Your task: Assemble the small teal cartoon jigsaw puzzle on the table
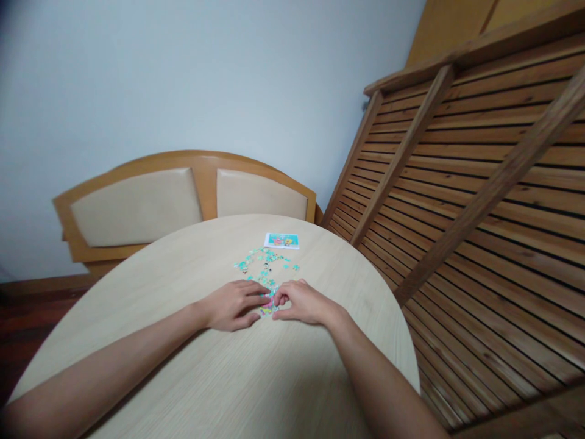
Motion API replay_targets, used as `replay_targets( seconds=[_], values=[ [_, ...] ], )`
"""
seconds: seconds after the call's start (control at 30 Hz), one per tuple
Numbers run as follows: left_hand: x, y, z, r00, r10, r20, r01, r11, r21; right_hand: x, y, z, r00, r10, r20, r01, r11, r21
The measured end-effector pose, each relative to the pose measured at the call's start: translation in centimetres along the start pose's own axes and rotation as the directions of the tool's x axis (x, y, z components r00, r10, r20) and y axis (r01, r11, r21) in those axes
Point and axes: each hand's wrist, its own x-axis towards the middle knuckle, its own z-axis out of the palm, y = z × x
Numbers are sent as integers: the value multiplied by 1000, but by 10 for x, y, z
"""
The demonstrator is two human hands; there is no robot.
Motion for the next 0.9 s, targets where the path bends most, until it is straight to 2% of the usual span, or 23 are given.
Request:
replay_targets(
  seconds=[0.53,0.9],
  values=[
    [0,0,0,1000,-2,17,2,1000,22,4,-6,-2,997,-75,8,75,992,-102],
    [-1,0,1,1000,-11,23,11,1000,29,-2,-18,-11,985,-138,106,166,923,-347]
  ],
)
